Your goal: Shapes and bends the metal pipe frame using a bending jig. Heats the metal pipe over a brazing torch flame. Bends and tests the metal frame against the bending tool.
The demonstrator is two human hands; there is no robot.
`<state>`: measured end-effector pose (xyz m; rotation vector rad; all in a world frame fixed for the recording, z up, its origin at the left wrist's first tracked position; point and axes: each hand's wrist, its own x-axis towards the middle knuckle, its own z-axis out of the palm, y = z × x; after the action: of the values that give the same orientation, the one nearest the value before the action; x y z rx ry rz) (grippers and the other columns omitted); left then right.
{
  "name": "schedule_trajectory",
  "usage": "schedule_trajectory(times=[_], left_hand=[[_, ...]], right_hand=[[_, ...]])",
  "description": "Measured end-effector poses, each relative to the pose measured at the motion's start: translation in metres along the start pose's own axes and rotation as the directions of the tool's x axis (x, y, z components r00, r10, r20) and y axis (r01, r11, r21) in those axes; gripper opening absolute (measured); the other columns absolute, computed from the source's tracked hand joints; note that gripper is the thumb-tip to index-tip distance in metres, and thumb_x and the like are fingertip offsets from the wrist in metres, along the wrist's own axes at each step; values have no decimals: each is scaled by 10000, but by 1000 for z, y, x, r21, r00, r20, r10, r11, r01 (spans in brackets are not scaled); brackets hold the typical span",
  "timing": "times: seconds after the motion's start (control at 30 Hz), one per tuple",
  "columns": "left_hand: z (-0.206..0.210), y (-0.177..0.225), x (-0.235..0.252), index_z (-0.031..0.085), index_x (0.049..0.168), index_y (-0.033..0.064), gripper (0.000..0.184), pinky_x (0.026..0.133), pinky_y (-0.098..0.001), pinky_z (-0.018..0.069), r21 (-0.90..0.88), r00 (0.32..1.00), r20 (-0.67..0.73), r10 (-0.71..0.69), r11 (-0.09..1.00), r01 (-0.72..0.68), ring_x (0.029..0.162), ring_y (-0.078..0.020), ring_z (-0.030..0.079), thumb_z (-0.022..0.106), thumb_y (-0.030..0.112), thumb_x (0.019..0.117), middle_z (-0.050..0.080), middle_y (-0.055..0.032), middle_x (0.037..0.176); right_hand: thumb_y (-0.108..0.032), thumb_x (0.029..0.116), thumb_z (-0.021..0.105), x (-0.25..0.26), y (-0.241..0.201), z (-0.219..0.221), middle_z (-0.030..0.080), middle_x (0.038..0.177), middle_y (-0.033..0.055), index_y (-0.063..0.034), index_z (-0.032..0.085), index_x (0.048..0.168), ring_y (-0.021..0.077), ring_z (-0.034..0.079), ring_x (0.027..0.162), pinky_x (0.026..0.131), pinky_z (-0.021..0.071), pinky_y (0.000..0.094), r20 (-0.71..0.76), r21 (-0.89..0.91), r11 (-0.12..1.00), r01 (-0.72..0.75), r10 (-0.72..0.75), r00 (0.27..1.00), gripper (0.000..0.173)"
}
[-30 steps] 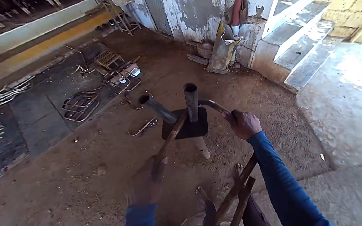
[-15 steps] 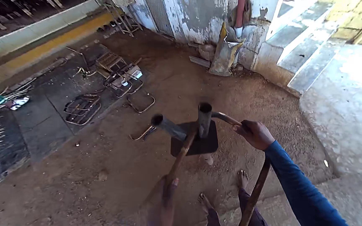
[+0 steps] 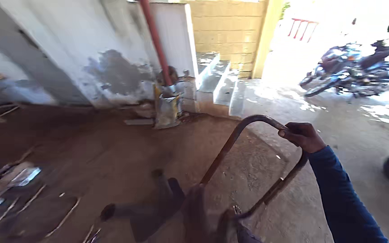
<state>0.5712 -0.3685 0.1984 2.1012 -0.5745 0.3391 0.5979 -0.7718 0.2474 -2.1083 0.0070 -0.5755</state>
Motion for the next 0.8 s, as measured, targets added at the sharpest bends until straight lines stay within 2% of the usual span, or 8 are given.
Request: schedule_trajectory(times=[0.1, 0.17, 0.23, 0.3, 0.4, 0.5, 0.6, 0.8], left_hand=[[51, 37, 3, 438, 1460, -99, 947, 1180, -502, 413, -539, 978, 146, 152, 841, -50, 1426, -343, 460, 684, 624, 901, 493, -285, 1482], [77, 58, 0, 422, 1437, -124, 950, 1139, -411, 475, -802, 974, 189, 128, 592, 78, 1334, -222, 557, 673, 628, 913, 576, -193, 1406], [81, 69, 1, 567, 1228, -11, 598, 839, -300, 615, -899, 952, 234, -199, 330, 290, 907, -91, 695, 700, 499, 946, 698, -27, 994], [72, 59, 17, 592, 892, 49, 364, 463, -263, 527, -901, 810, 296, -506, 134, 413, 464, -77, 517, 534, 364, 1065, 511, 18, 590], [51, 22, 14, 525, 775, 88, 489, 340, -245, 433, -897, 744, 373, -554, -11, 442, 353, -70, 391, 448, 459, 1084, 391, 35, 516], [41, 4, 0, 566, 790, 102, 483, 360, -237, 438, -931, 781, 316, -539, -20, 363, 371, -60, 417, 553, 524, 1024, 424, 40, 528], [36, -2, -12, 664, 913, 112, 551, 401, -226, 460, -974, 830, 221, -513, -76, 212, 416, -55, 477, 595, 658, 922, 487, 47, 571], [26, -19, -29, 696, 1028, 116, 603, 486, -324, 534, -974, 849, 67, -524, -219, -58, 516, -164, 607, 519, 688, 953, 618, -50, 683]], right_hand=[[-284, 949, 738, -59, -65, -3, 652, 682, 30, -62, 733, 1002, 119, 560, 502, 447, 494, 311, -167, -29, 992, -121, 115, 979, 229], [-256, 1019, 641, -94, -115, 36, 728, 892, 57, -64, 716, 1155, 163, 700, 710, 624, 632, 367, 23, 148, 988, -36, 33, 999, 247], [-299, 1019, 654, -106, -129, 53, 743, 1180, 42, -101, 744, 1191, 176, 720, 1063, 910, 633, 394, 101, 152, 976, 154, -170, 980, 278], [-318, 998, 677, -93, -99, 25, 689, 1306, 88, -100, 712, 1232, 255, 668, 1198, 992, 593, 453, -181, -134, 961, 243, -265, 947, 322], [-585, 908, 699, -57, -2, -46, 495, 1471, 274, -23, 523, 1438, 498, 487, 1326, 1032, 396, 736, -417, -508, 814, -281, 52, 907, 792], [-426, 1008, 653, -28, 87, -57, 697, 1160, 200, -65, 525, 1428, 361, 718, 926, 763, 600, 590, -250, -216, 874, -435, 381, 890, 568], [-411, 1065, 503, -8, 110, -25, 618, 768, 60, -118, 598, 1329, 171, 556, 480, 417, 517, 354, -3, 81, 905, -417, 419, 908, 405], [-427, 1070, 505, 49, 103, 40, 514, 640, 3, -161, 629, 1295, 98, 422, 381, 330, 412, 285, 147, 80, 905, -417, 403, 903, 370]])
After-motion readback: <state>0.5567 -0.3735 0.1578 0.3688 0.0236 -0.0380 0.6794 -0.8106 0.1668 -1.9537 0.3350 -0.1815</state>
